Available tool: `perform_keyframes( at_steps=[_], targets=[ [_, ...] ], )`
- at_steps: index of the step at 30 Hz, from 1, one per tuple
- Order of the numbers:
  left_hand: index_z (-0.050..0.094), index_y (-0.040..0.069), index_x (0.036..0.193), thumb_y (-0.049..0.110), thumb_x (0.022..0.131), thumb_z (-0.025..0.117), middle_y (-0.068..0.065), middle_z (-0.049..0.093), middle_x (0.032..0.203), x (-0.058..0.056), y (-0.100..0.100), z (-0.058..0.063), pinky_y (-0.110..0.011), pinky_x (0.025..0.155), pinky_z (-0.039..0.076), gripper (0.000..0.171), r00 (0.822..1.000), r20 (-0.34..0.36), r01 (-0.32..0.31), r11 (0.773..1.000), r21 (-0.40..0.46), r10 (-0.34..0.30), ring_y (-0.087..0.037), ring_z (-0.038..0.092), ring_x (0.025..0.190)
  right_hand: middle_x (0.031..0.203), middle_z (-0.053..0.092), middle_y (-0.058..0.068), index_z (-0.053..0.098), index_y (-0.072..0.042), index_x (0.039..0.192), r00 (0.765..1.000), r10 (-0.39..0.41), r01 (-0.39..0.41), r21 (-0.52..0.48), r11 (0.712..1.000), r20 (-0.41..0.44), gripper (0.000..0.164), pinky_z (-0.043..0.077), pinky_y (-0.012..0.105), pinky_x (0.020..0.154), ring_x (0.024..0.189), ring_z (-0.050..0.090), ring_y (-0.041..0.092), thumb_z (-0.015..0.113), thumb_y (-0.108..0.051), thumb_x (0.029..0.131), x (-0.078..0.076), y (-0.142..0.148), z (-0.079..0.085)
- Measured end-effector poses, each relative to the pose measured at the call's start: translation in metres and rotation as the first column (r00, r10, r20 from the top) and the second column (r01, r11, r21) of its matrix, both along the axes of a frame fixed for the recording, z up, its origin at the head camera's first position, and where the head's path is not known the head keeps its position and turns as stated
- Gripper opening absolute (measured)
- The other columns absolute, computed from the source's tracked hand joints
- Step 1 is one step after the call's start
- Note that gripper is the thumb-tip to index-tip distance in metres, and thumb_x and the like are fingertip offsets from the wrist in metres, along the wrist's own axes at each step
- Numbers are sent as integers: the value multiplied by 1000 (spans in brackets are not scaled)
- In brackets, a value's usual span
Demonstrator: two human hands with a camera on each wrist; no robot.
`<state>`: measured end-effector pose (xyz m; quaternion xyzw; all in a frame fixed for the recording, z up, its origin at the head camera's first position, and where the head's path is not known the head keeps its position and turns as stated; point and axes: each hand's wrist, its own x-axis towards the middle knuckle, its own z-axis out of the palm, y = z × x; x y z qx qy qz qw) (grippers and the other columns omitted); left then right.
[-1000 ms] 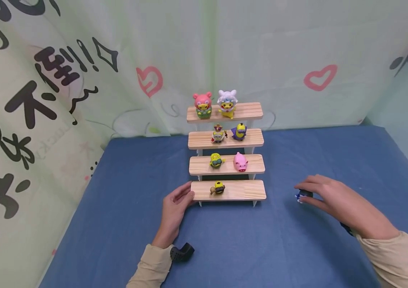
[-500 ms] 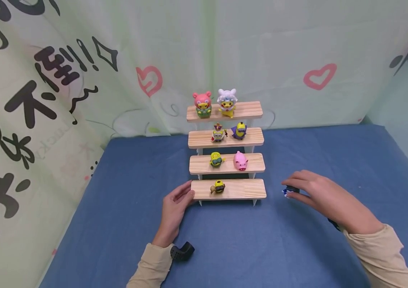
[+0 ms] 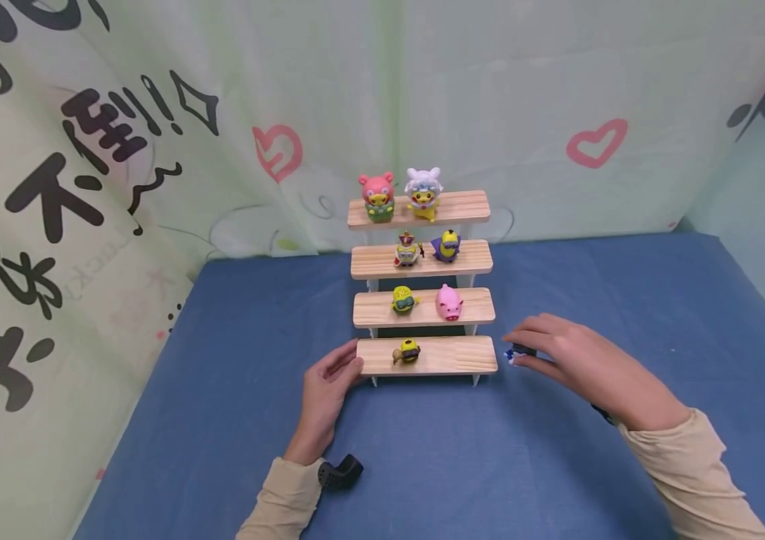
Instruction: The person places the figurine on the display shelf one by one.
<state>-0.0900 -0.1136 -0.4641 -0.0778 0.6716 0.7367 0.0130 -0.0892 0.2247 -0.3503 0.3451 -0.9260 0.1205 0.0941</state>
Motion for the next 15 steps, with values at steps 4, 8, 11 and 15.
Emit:
perform_keyframes(
  at_steps=[4, 8, 11, 15],
  targets=[
    [61, 2, 133, 9, 94, 69, -19, 64, 123, 0, 0, 1, -28, 86, 60, 40, 1000, -4, 3, 1000, 3, -3, -18, 68, 101, 101, 67, -1, 74, -10, 110, 1000, 10, -10, 5, 1000, 2, 31, 59, 31, 75, 90, 63, 11, 82, -15, 81, -2, -7, 3],
    [61, 2, 133, 9, 94, 69, -20, 65, 123, 0, 0, 1, -28, 86, 60, 40, 1000, -4, 0, 1000, 5, 0, -18, 68, 101, 102, 68, -1, 74, -10, 111, 1000, 28, -28, -7, 1000, -3, 32, 59, 33, 76, 92, 63, 13, 82, -14, 81, -5, -14, 6],
    [61, 2, 133, 8, 94, 69, -20, 64, 123, 0, 0, 1, -29, 86, 60, 40, 1000, -2, -2, 1000, 10, 2, -17, 68, 101, 103, 68, 0, 74, -10, 111, 1000, 30, -30, -12, 999, -1, 30, 59, 34, 77, 94, 63, 14, 81, -14, 82, -7, -19, 7],
    [62, 2, 132, 8, 93, 69, -20, 64, 123, 0, 0, 0, -29, 86, 60, 40, 1000, 0, -3, 1000, 11, 3, -18, 68, 101, 105, 68, 1, 74, -10, 112, 999, 30, -30, -13, 999, 19, 29, 59, 35, 79, 96, 64, 16, 79, -14, 84, -9, -25, 7]
  ],
)
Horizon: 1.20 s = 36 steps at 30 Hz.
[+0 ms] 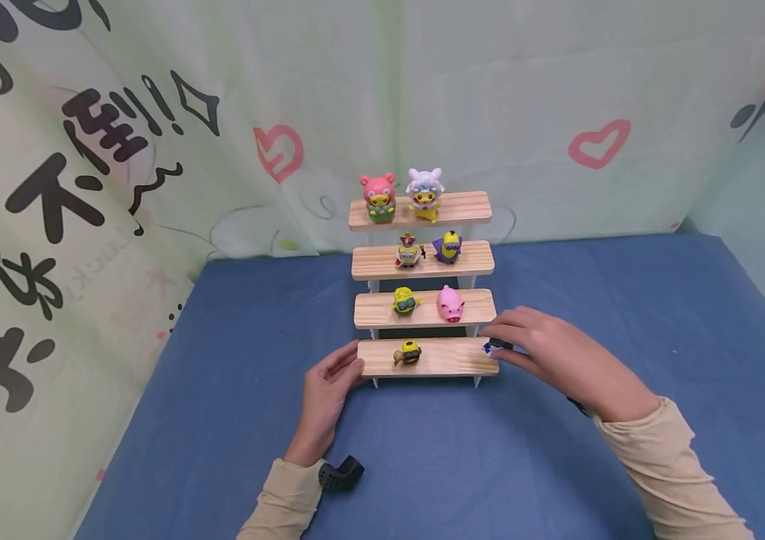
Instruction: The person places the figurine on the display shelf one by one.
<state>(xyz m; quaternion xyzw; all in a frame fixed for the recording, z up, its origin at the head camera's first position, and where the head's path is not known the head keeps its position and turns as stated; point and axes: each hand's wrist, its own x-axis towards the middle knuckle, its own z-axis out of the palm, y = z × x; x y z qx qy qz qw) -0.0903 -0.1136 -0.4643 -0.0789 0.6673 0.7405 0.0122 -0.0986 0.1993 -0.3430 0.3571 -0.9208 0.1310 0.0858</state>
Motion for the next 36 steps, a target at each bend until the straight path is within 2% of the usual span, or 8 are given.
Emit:
perform_keyframes(
  at_steps=[4, 12, 22, 28, 36],
  targets=[
    [62, 2, 132, 8, 93, 69, -20, 65, 123, 0, 0, -1, -29, 85, 60, 40, 1000, -1, 2, 1000, -7, -2, -18, 68, 101, 107, 68, 2, 73, -10, 113, 1000, 3, -3, -4, 1000, 26, 29, 59, 37, 81, 97, 64, 18, 78, -13, 86, -2, -5, 0],
    [62, 2, 132, 9, 93, 69, -20, 64, 122, 0, 1, 0, -29, 86, 60, 40, 1000, 1, 5, 1000, -2, -5, -18, 68, 100, 106, 68, 1, 73, -9, 113, 1000, 23, -23, -22, 999, 6, 30, 58, 36, 82, 96, 64, 16, 79, -13, 84, -5, -13, -4],
    [62, 2, 132, 8, 93, 69, -20, 65, 122, 1, 1, 1, -28, 85, 60, 40, 1000, 5, -5, 1000, -7, 5, -18, 69, 101, 108, 68, 3, 74, -8, 112, 999, 23, -22, -13, 1000, 48, 29, 58, 37, 85, 100, 65, 19, 79, -15, 85, -7, -27, -9],
    [62, 2, 132, 6, 93, 69, -21, 64, 123, 2, 0, 2, -29, 86, 60, 40, 1000, 0, -1, 1000, 7, 1, -17, 68, 100, 111, 69, 6, 74, -6, 111, 998, 44, -44, -14, 999, 45, 28, 58, 40, 87, 104, 65, 22, 79, -13, 85, -9, -34, -12],
    [62, 2, 132, 7, 93, 69, -21, 64, 123, 2, 0, 1, -29, 86, 60, 40, 1000, -5, 2, 1000, 3, -2, -17, 68, 100, 112, 69, 5, 73, -6, 111, 998, 52, -52, -15, 999, 44, 27, 58, 39, 88, 103, 65, 20, 79, -13, 85, -12, -39, -16]
  ],
)
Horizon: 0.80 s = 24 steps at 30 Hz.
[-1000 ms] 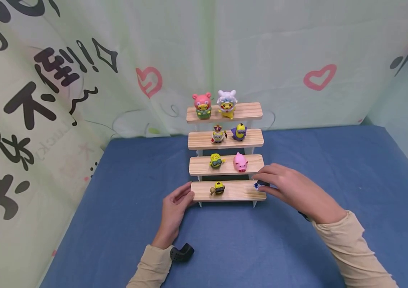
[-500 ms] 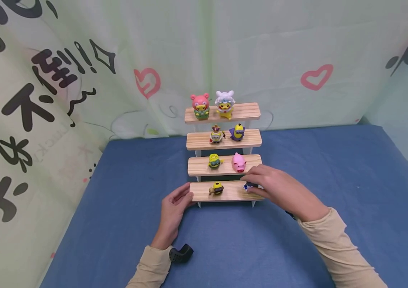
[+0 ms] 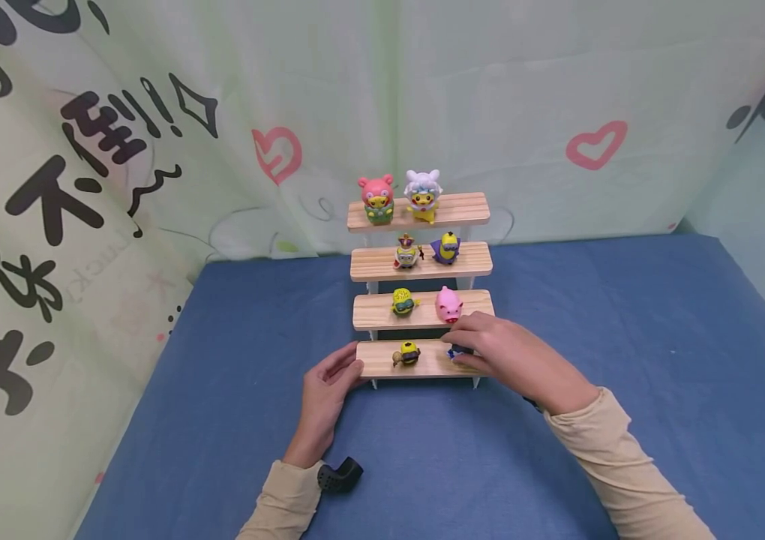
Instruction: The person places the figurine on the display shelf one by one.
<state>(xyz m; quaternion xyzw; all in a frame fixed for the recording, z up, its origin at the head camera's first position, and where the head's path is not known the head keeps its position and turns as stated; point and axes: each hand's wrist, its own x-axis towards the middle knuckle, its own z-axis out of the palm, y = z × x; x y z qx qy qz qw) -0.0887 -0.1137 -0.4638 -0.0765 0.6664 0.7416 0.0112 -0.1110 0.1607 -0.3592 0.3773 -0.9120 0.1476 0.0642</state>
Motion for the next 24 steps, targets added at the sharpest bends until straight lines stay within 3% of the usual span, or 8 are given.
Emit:
perform_keyframes(
  at_steps=[24],
  targets=[
    [61, 2, 132, 8, 93, 69, -20, 64, 122, 0, 0, -1, -28, 86, 60, 40, 1000, -9, -1, 1000, -2, 1, -18, 68, 100, 115, 67, 0, 72, -13, 116, 1000, -18, 17, 17, 1000, 1, 30, 58, 36, 85, 106, 63, 15, 78, -18, 86, 1, -3, -4]
  ],
)
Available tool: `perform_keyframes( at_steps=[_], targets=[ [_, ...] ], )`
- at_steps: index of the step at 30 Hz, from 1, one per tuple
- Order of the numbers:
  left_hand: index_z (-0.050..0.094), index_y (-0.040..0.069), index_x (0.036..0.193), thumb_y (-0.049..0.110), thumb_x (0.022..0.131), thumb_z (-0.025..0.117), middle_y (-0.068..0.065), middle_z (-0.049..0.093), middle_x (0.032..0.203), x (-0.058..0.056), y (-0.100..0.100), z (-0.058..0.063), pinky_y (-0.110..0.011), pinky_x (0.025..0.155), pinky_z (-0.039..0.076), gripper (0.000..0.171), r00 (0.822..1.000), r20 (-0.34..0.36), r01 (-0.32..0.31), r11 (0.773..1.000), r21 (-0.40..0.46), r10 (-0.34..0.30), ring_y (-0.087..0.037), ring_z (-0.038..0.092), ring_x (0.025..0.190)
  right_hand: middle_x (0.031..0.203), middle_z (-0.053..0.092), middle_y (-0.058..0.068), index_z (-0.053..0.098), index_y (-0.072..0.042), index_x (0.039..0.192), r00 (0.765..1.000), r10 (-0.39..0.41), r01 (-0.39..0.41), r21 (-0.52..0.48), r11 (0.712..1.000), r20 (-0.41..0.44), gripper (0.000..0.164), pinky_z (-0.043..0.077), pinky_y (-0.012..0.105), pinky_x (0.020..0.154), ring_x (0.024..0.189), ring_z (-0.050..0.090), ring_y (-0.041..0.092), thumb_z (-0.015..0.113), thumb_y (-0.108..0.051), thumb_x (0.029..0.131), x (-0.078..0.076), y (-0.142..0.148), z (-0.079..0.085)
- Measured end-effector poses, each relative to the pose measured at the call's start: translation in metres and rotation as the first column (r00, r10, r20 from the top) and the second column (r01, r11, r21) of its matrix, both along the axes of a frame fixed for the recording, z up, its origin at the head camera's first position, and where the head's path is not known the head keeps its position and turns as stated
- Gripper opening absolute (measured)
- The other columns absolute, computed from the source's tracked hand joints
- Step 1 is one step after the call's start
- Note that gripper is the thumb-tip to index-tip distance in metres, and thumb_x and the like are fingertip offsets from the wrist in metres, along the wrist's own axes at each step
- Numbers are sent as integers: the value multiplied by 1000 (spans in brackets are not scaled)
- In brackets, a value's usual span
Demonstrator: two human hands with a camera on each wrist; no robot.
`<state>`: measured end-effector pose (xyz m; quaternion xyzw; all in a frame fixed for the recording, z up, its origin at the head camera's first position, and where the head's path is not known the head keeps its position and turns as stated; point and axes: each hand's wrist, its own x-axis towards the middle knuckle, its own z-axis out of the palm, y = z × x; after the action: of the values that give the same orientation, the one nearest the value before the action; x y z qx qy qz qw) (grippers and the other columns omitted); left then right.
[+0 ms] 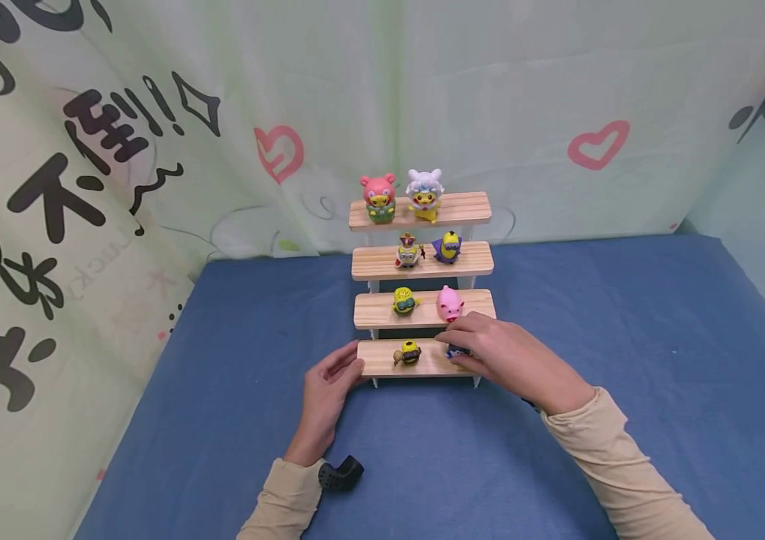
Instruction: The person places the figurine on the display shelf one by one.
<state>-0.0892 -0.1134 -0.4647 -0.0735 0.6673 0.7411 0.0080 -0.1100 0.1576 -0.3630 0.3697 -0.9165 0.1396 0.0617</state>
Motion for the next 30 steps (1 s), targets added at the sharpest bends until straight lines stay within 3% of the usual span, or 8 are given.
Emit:
perform_keyframes(
  at_steps=[30],
  targets=[
    [63, 3, 131, 10, 93, 70, -18, 65, 122, 0, 0, 4, -27, 85, 60, 40, 1000, 16, -14, 1000, -22, 14, -17, 68, 100, 113, 67, 3, 72, -10, 113, 998, 36, -37, -11, 999, -52, 29, 58, 37, 86, 105, 61, 18, 79, -14, 85, 2, -1, 7]
  ],
)
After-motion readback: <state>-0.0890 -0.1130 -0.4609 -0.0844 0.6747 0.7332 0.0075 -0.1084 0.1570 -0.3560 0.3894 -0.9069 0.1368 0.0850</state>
